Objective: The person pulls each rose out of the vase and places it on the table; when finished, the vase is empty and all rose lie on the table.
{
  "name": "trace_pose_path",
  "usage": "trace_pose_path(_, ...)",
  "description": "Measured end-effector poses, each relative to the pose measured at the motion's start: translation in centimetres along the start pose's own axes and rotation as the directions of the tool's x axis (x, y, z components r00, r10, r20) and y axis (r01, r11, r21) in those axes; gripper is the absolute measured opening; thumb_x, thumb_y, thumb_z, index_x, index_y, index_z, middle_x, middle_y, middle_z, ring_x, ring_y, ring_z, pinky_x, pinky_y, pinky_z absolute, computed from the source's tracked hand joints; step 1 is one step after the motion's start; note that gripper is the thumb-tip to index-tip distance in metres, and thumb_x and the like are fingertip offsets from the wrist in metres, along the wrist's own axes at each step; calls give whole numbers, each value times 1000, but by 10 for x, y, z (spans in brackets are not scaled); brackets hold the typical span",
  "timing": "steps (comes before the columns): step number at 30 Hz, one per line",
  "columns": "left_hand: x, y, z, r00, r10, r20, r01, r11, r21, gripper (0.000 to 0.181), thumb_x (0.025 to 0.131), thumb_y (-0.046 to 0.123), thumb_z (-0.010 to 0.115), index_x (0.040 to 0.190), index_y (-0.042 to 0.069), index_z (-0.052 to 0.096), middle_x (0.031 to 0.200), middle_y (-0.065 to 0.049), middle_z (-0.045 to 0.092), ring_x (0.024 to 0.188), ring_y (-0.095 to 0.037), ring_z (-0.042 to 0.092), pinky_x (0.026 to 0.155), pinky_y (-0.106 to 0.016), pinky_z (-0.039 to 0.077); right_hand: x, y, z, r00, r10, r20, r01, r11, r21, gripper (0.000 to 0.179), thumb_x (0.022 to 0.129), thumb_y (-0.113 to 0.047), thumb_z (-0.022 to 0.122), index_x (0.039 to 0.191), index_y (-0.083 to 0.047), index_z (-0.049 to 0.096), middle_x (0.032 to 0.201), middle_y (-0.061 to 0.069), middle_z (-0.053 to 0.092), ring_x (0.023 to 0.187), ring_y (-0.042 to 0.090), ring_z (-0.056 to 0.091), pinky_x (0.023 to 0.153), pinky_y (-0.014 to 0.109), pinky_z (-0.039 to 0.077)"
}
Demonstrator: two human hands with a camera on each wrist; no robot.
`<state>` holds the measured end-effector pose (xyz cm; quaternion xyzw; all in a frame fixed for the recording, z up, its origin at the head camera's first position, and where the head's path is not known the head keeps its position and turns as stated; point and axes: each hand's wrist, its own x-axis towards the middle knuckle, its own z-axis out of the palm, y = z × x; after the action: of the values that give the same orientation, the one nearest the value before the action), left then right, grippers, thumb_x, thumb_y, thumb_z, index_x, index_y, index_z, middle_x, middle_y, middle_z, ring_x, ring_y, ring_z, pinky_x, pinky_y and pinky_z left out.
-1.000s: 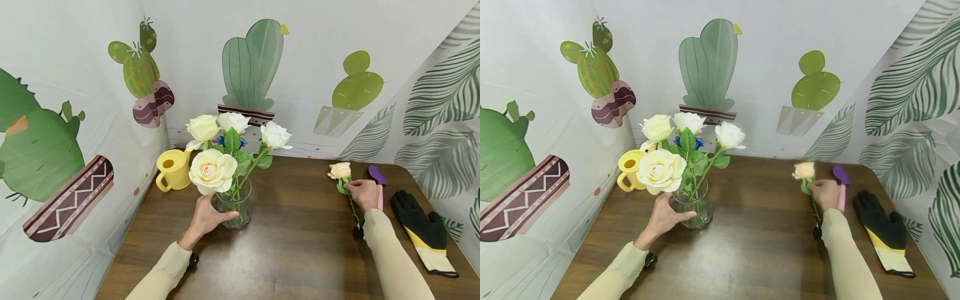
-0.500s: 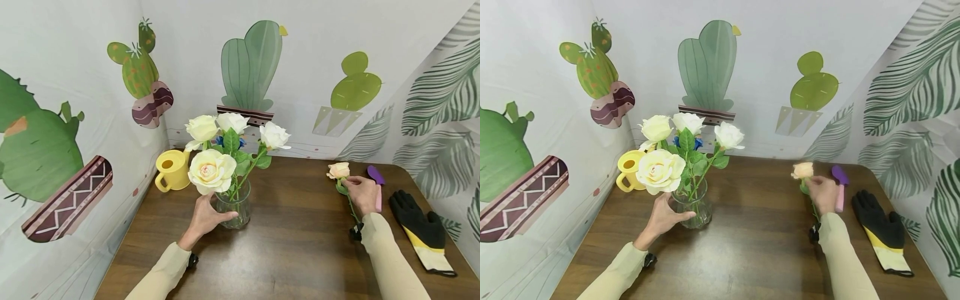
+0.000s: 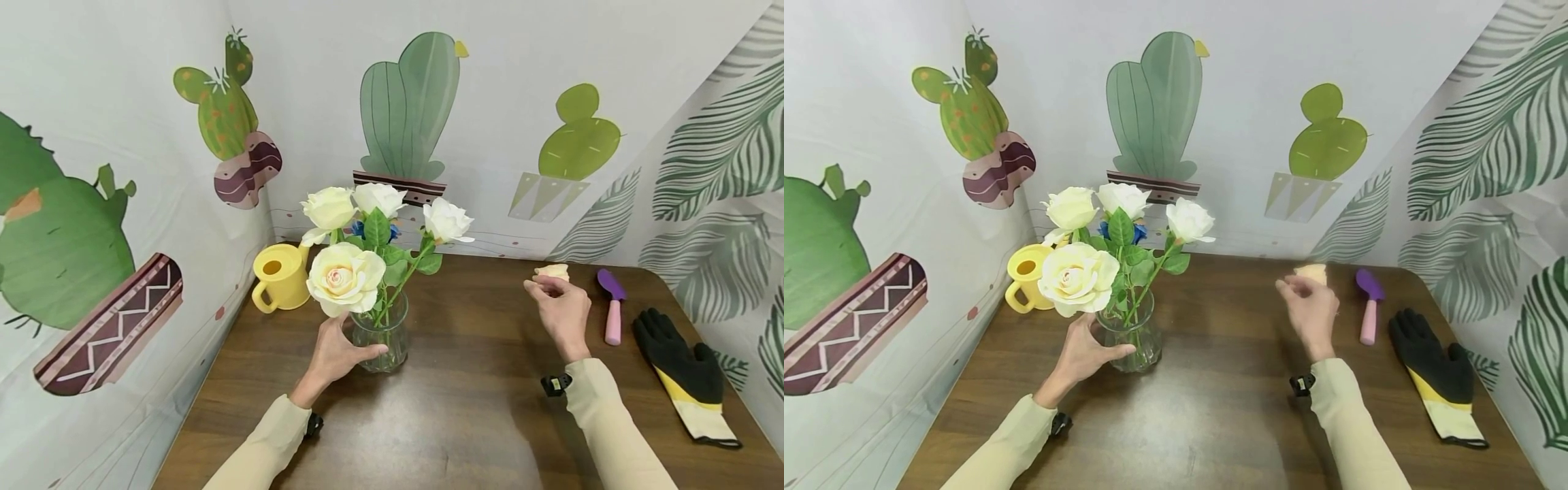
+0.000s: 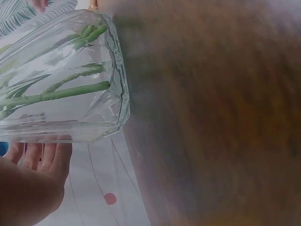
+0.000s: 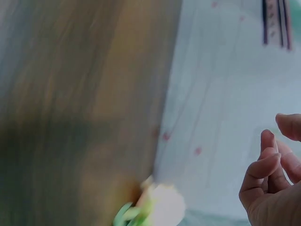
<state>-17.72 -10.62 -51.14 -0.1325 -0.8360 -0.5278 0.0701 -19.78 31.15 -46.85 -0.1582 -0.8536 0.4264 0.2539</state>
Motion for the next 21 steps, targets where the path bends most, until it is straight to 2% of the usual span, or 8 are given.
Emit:
trace_pose_path(4,0,0,0,1000,9,-2,-9,1000,3,88,68,24,105,144,5,66,144,-16,72,132,-34,69,107,-55,60,-14,-24,6,1000,-19,-24,22,995,93,21,92,-21,88,106,-5,86,70,-42,59,70,-17,57,63,8,43)
trace_pose_path(8,0,0,0,1000,19,-3,-19,1000,4,89,68,25,105,145,5,66,144,-16,72,132,-34,69,107,-55,60,-30,-47,10,997,-67,-44,74,978,195,19,92,-19,88,105,-4,86,71,-38,63,67,-13,58,60,8,44)
trace_pose_path(12,1,-1,1,1000,18,0,-18,1000,2,90,68,25,104,146,6,65,145,-16,71,133,-34,68,107,-55,60,-45,-69,12,994,-108,-19,109,954,278,18,92,-15,89,105,-2,85,72,-34,67,64,-10,59,58,9,44)
trace_pose_path(17,1,-2,1,1000,21,4,-21,1000,1,90,68,26,104,147,6,64,147,-15,71,134,-34,68,107,-55,60,-63,-89,18,993,-111,31,94,936,340,19,91,-12,89,108,-3,85,74,-33,68,65,-8,60,60,10,44)
trace_pose_path(21,1,-3,0,1000,27,6,-27,1000,-3,91,69,26,104,148,6,63,149,-15,69,135,-35,67,107,-56,60,-74,-102,28,991,-122,61,86,905,417,21,91,-8,88,111,-3,84,78,-29,71,68,-6,61,61,11,45)
